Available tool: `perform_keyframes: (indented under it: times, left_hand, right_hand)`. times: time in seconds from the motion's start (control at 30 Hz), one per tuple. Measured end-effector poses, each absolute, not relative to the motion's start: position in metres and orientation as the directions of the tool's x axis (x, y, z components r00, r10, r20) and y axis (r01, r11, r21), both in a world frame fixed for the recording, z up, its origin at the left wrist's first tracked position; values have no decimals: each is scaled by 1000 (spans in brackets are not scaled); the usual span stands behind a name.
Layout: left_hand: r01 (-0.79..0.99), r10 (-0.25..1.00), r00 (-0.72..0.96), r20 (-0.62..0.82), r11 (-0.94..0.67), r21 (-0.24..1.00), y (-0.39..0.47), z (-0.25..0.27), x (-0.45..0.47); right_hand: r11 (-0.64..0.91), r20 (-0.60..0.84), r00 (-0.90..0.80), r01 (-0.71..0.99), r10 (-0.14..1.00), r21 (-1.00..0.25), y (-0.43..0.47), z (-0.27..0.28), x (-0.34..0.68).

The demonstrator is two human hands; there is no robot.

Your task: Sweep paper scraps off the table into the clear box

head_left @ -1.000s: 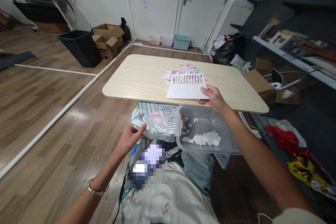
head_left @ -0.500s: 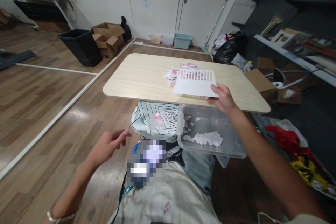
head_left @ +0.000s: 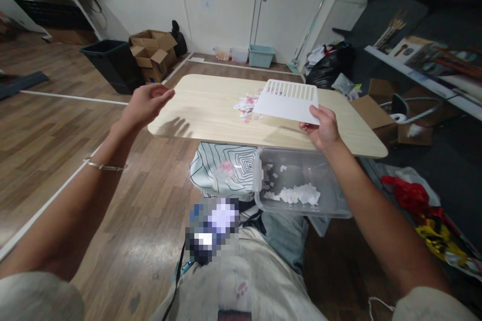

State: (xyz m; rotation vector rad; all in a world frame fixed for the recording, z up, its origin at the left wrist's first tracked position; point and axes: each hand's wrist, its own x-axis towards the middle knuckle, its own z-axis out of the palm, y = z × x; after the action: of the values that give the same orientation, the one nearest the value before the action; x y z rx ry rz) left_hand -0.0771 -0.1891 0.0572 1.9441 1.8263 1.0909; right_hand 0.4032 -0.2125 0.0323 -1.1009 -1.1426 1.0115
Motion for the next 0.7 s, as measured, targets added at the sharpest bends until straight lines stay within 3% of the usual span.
perform_keyframes:
  times: [0.13, 0.27, 0.47, 0.7]
  left_hand:
    - [818, 968, 96, 232, -210, 536, -142, 32, -69]
    - [893, 971, 126, 206, -201, 402, -115, 4, -60]
    - [911, 966, 162, 200, -224, 345, -104, -16, -58]
    - [924, 964, 145, 222, -213, 318, -102, -23, -61]
  right_hand:
    - [205, 199, 173, -18, 965, -979, -219, 25, 406]
    - [222, 228, 182, 54, 956, -974, -227, 12, 404]
    - [280, 289, 205, 69, 935, -957, -211, 14, 431]
    - [111, 112, 238, 19, 965, -994, -198, 16, 490]
